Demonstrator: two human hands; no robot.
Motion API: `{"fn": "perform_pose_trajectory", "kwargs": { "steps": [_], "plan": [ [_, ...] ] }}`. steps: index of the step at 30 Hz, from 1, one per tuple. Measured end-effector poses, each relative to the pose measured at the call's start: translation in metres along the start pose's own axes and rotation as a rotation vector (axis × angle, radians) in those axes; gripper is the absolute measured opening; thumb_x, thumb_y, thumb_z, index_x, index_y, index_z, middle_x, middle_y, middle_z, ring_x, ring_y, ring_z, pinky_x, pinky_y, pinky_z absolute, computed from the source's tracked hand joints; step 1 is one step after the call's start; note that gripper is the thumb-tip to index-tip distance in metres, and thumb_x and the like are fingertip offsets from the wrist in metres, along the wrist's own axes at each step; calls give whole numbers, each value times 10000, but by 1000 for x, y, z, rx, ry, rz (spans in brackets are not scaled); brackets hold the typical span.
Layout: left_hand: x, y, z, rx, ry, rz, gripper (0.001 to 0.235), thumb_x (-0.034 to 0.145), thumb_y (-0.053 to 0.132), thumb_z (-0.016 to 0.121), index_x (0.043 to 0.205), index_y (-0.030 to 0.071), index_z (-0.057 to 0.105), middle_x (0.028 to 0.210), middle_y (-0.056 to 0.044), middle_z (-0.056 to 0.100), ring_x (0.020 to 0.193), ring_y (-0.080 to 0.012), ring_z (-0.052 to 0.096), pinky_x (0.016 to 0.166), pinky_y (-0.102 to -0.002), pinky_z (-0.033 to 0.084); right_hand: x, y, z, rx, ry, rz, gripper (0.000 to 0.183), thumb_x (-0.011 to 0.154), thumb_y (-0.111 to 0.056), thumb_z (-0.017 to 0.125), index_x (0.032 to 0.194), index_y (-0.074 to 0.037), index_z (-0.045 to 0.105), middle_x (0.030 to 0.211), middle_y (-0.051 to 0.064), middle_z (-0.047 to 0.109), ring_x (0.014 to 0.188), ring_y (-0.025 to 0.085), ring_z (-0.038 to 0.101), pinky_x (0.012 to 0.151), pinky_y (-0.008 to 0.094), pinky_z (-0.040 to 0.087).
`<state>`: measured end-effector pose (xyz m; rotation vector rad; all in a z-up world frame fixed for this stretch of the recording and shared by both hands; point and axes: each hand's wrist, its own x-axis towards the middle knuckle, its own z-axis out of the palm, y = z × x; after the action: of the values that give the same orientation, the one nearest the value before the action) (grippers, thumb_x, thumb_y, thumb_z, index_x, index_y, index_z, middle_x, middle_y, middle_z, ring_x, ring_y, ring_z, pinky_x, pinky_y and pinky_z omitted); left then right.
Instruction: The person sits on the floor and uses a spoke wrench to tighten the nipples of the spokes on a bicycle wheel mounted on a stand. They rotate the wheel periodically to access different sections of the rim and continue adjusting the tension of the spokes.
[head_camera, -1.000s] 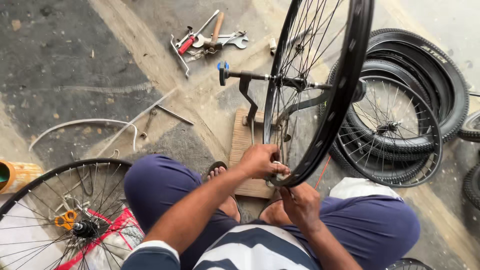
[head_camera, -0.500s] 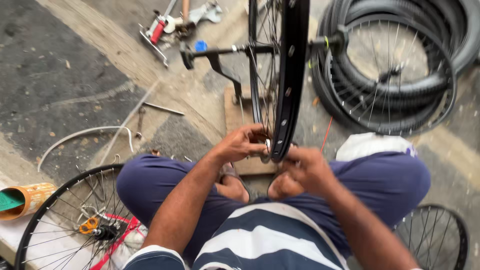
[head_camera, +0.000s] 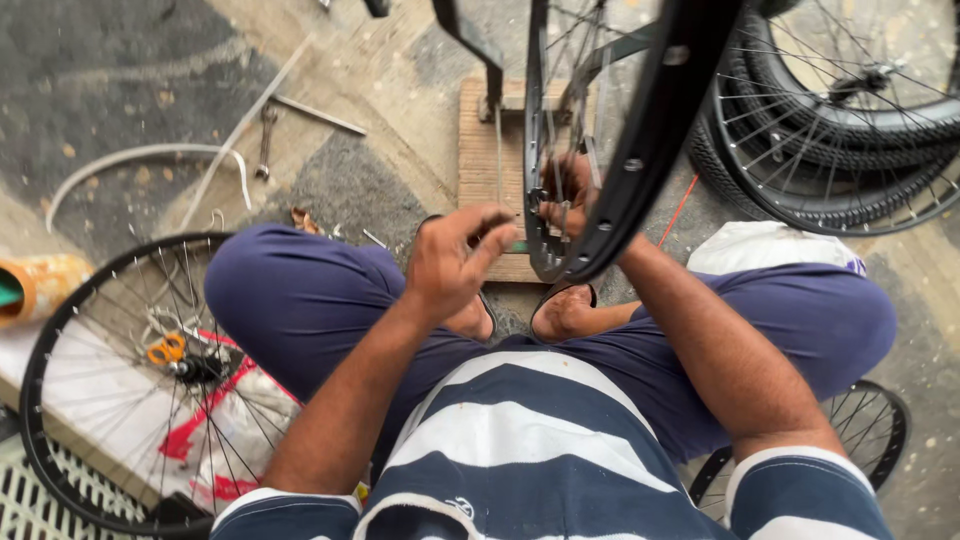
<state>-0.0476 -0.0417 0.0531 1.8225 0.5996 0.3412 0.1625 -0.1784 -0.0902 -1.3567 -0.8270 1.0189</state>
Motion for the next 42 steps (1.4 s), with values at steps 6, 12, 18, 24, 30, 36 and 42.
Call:
{"fn": "perform_pose_trajectory", "kwargs": {
  "steps": [6,12,18,24,30,36,42],
  "plan": [
    [-16,5,14,222,-6,438,382,907,302,776,1149,21,684,894,-123,712,814,-265,706,733,-384,561,14,-37,-23,71,-268,264,323,882,-50,793,1176,-22,662,1038,37,718,1004,122,689,916,307,568],
    [-11,-8,22,322,-21,540,309,909,129,757,1168,-17,672,892,-126,693,788,-283,689,720,-405,548,17,-89,-9,-166,-87,429,339,886,-151,780,1203,-47,724,991,32,787,916,95,729,819,267,597],
    [-10,-18,30,307,-4,530,266,957,114,732,1179,-16,669,873,-119,700,758,-248,696,683,-373,552,17,-104,15,-517,111,509,379,823,-245,901,1028,35,749,855,123,760,773,154,678,667,323,560],
    [-10,-19,31,282,5,534,269,973,154,716,1182,-5,662,849,-114,689,738,-246,689,667,-375,547,16,-97,14,-582,21,423,345,815,-228,887,1059,-27,751,855,51,750,806,114,714,703,299,572],
    [-9,-20,31,274,-7,542,271,981,149,707,1205,6,653,854,-106,674,753,-252,685,689,-382,549,26,-64,-14,76,-232,254,337,886,-72,807,1180,-34,646,1032,25,716,984,111,700,878,307,612],
    [-10,-20,30,278,-2,532,292,948,133,734,1195,-4,659,859,-106,679,741,-250,678,681,-381,544,19,-60,-15,-69,-73,409,265,903,-77,759,1162,-61,703,957,-1,755,901,95,719,829,277,620],
    [-8,-21,28,280,-3,542,306,920,112,748,1186,-15,666,839,-102,670,736,-249,674,676,-384,538,23,-101,8,-723,-41,439,448,772,-293,939,1007,27,731,858,143,754,774,183,714,691,340,573]
  ]
}}
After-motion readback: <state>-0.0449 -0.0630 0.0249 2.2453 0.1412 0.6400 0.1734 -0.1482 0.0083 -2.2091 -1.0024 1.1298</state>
